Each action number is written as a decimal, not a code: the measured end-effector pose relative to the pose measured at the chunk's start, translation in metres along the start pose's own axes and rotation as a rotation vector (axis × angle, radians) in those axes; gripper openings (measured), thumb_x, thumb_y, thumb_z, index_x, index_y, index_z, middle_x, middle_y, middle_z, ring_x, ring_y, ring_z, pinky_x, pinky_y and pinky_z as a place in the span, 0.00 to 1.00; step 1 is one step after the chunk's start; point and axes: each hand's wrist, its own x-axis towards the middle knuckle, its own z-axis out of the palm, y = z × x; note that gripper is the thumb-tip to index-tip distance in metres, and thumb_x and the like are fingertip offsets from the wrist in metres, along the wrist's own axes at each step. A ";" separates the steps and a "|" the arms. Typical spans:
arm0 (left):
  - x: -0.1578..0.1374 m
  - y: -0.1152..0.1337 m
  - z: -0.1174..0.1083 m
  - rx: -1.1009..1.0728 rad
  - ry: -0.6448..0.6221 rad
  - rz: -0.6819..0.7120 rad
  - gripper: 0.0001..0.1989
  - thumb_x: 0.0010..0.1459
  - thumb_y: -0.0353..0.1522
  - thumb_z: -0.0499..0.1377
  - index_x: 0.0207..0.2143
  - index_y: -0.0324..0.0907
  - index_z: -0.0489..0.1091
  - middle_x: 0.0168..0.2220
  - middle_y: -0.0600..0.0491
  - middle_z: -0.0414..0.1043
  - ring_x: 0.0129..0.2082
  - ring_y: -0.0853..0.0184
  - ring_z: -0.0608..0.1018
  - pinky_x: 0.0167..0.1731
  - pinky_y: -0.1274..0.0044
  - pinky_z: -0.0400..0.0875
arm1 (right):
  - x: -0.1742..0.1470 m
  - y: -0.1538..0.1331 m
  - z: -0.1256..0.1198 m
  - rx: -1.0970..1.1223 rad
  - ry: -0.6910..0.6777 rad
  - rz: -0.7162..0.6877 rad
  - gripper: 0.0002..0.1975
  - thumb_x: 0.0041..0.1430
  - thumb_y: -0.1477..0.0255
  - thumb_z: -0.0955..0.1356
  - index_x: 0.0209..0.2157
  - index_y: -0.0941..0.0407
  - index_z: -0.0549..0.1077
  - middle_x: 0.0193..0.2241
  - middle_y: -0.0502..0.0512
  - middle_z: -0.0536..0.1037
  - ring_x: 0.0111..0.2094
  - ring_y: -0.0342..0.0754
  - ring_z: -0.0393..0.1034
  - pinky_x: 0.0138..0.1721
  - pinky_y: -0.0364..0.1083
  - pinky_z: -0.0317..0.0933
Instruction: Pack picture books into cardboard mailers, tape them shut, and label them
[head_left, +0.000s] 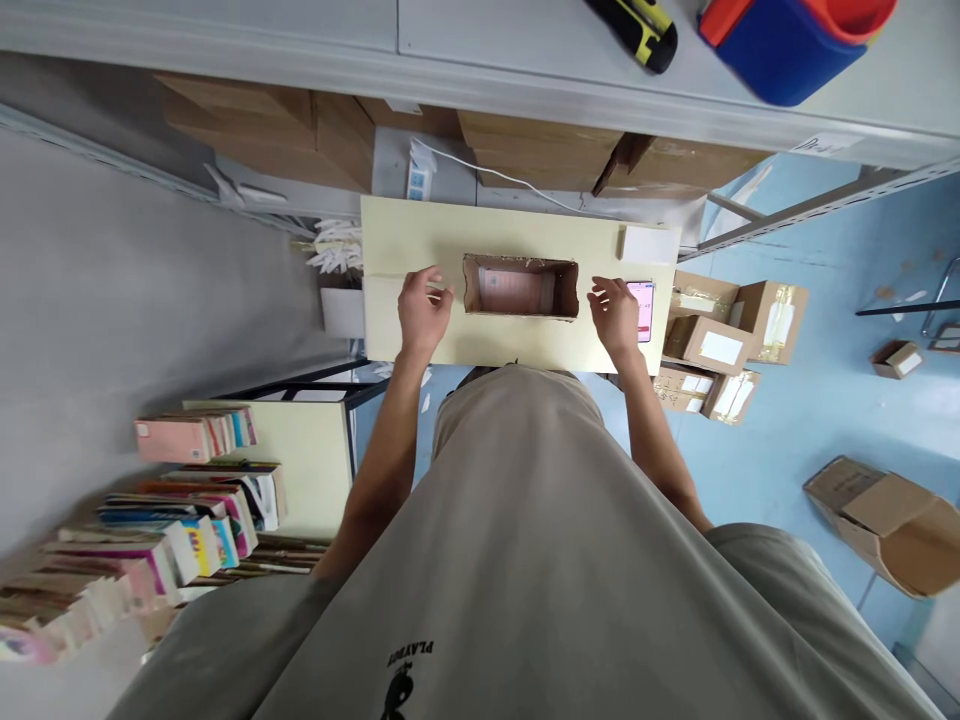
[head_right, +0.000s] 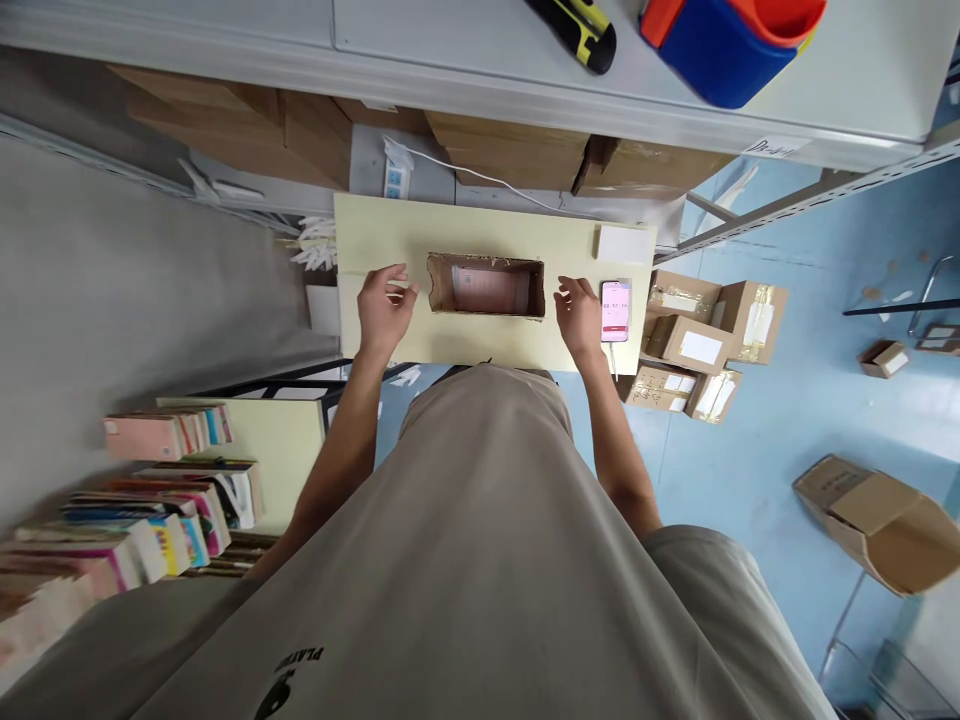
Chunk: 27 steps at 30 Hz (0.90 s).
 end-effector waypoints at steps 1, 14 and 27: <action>0.001 -0.002 0.000 -0.024 -0.041 -0.008 0.18 0.68 0.28 0.67 0.59 0.45 0.80 0.55 0.47 0.84 0.39 0.65 0.85 0.47 0.71 0.86 | 0.002 0.001 0.002 0.022 -0.034 0.004 0.22 0.75 0.75 0.68 0.64 0.57 0.85 0.55 0.66 0.87 0.43 0.55 0.86 0.52 0.58 0.84; -0.003 0.022 0.030 -0.080 -0.473 0.059 0.25 0.70 0.38 0.73 0.66 0.45 0.81 0.65 0.42 0.84 0.56 0.57 0.87 0.60 0.67 0.85 | 0.015 -0.031 0.031 -0.021 -0.336 -0.012 0.37 0.69 0.55 0.81 0.71 0.58 0.79 0.62 0.70 0.85 0.56 0.62 0.85 0.65 0.58 0.78; 0.023 0.017 0.028 0.076 -0.248 0.087 0.26 0.66 0.32 0.76 0.65 0.49 0.81 0.62 0.44 0.79 0.51 0.55 0.85 0.62 0.61 0.83 | 0.016 -0.024 0.025 -0.101 -0.126 0.016 0.32 0.79 0.70 0.68 0.80 0.52 0.68 0.72 0.68 0.76 0.57 0.57 0.85 0.58 0.57 0.82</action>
